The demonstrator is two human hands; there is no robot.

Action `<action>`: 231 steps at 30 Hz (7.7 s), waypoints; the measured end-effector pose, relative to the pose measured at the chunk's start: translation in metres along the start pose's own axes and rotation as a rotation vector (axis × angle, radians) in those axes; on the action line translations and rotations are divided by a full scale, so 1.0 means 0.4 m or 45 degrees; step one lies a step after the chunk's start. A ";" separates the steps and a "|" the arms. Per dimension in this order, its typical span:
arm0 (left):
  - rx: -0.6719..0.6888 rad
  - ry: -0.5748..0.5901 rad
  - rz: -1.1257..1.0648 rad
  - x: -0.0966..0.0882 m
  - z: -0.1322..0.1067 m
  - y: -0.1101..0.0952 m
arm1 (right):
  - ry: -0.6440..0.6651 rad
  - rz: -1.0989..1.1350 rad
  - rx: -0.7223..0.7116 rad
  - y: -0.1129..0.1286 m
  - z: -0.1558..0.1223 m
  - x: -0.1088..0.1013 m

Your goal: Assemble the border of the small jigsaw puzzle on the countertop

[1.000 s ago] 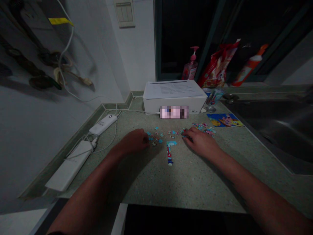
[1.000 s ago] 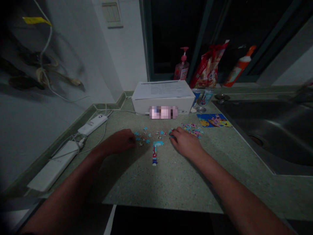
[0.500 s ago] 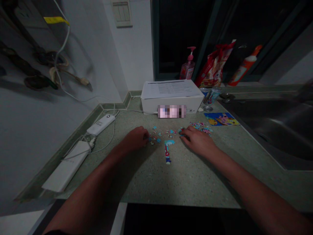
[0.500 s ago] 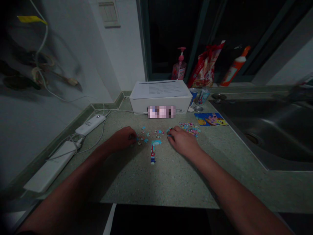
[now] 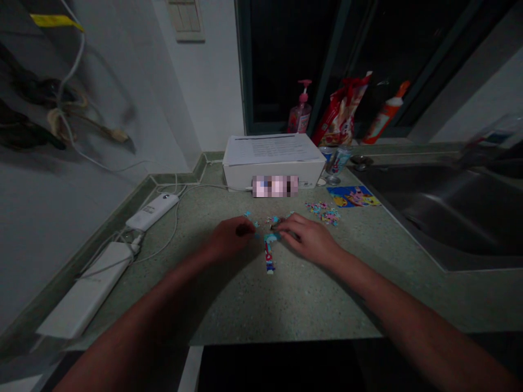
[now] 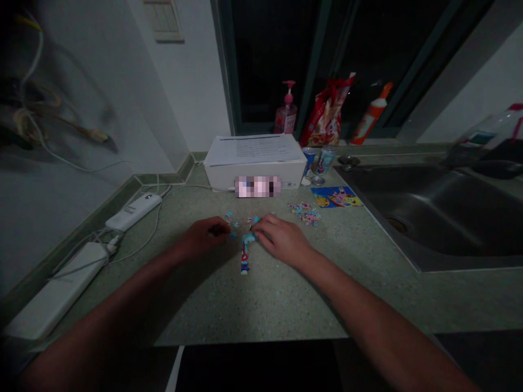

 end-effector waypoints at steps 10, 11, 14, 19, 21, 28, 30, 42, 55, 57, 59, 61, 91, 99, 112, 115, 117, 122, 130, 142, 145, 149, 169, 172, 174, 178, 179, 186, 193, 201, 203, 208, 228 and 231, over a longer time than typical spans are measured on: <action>-0.100 0.070 -0.428 0.056 -0.002 0.006 | -0.053 0.088 -0.258 0.059 -0.014 0.020; -0.117 0.082 -0.465 0.059 -0.001 0.009 | -0.056 0.087 -0.256 0.057 -0.015 0.022; -0.145 0.119 -0.529 0.065 -0.002 0.009 | -0.069 0.089 -0.244 0.052 -0.015 0.028; -0.157 0.163 -0.746 0.068 -0.004 0.002 | -0.211 0.089 -0.320 0.050 -0.019 0.034; -0.173 0.149 -0.815 0.070 -0.003 0.005 | -0.236 0.059 -0.350 0.049 -0.020 0.035; -0.211 0.162 -0.868 0.082 -0.005 0.014 | -0.226 0.015 -0.396 0.045 -0.018 0.027; -0.208 0.170 -0.861 0.085 -0.005 0.015 | -0.200 0.001 -0.404 0.048 -0.019 0.025; 0.418 -0.003 0.095 0.076 -0.015 -0.002 | -0.041 0.048 -0.019 -0.030 -0.001 0.010; 0.654 0.359 0.474 0.100 -0.038 -0.011 | 0.124 -0.014 0.078 -0.060 0.003 0.027; 0.649 0.364 0.482 0.100 -0.039 -0.010 | 0.144 -0.019 0.080 -0.057 0.004 0.024; 0.649 0.371 0.470 0.100 -0.039 -0.011 | 0.156 -0.022 0.089 -0.056 0.005 0.024; 0.653 0.365 0.451 0.099 -0.040 -0.013 | 0.154 -0.027 0.094 -0.055 0.005 0.024; 0.661 0.345 0.403 0.092 -0.046 -0.026 | 0.080 -0.056 0.041 -0.058 0.002 0.026; 0.639 0.359 0.434 0.094 -0.043 -0.028 | 0.027 -0.060 0.065 -0.066 0.001 0.018; 0.293 -0.047 -0.051 0.079 -0.035 -0.028 | -0.141 0.127 -0.080 0.018 -0.005 0.009; 0.137 -0.007 -0.322 0.094 -0.026 -0.014 | -0.137 0.137 -0.137 0.041 -0.009 0.015; 0.088 0.025 -0.383 0.105 -0.020 -0.004 | -0.134 0.121 -0.164 0.051 -0.011 0.022; 0.028 -0.051 -0.140 0.071 0.000 0.023 | -0.106 0.070 -0.169 0.047 -0.008 0.031; -0.067 -0.304 0.615 -0.114 0.017 0.060 | -0.101 -0.026 -0.049 -0.014 -0.004 0.019; -0.143 -0.199 0.854 -0.120 0.039 0.104 | 0.012 -0.130 0.095 -0.041 0.000 0.017; 0.108 -0.170 0.832 -0.090 0.049 0.101 | 0.050 -0.156 0.142 -0.038 0.002 0.014; 0.385 -0.032 0.797 -0.033 0.067 0.111 | 0.077 -0.171 0.157 -0.029 0.006 0.010; 0.223 -0.137 0.782 -0.025 0.106 0.115 | 0.084 -0.169 0.161 -0.027 0.005 0.009; 0.197 -0.144 0.772 -0.034 0.107 0.112 | 0.075 -0.174 0.152 -0.027 0.005 0.010; 0.192 -0.194 0.735 -0.042 0.106 0.109 | 0.060 -0.174 0.142 -0.028 0.004 0.012; 0.176 -0.346 0.551 -0.043 0.088 0.089 | -0.018 -0.148 0.096 -0.022 0.003 0.012; 0.171 -0.374 0.467 -0.036 0.079 0.080 | -0.051 -0.127 0.074 -0.017 0.002 0.010; 0.224 -0.195 -0.198 0.073 0.009 0.030 | -0.129 0.003 -0.088 0.037 -0.005 -0.004; 0.220 -0.040 -0.270 0.107 0.006 0.033 | -0.113 -0.006 -0.160 0.042 -0.012 0.004; 0.371 -0.139 -0.004 0.100 -0.010 0.013 | -0.067 0.019 -0.066 0.011 -0.006 -0.009; 0.546 -0.097 0.220 0.096 -0.022 -0.004 | -0.046 0.001 0.022 -0.016 -0.003 -0.016; 0.762 0.175 0.422 0.103 -0.042 -0.021 | 0.089 -0.082 0.095 -0.059 -0.002 0.000; 0.691 0.315 0.482 0.112 -0.044 -0.028 | 0.169 -0.126 0.076 -0.037 -0.004 0.032; 0.704 0.307 0.475 0.112 -0.045 -0.028 | 0.170 -0.129 0.083 -0.034 -0.004 0.028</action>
Point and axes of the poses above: each hand's wrist, its own z-axis towards the middle knuckle, its own x-axis out of the palm, y = z × x, the point moved 3 cm from there along z, towards the middle knuckle, and after that the axes turned 11 degrees about -z, right-handed, at the moved point
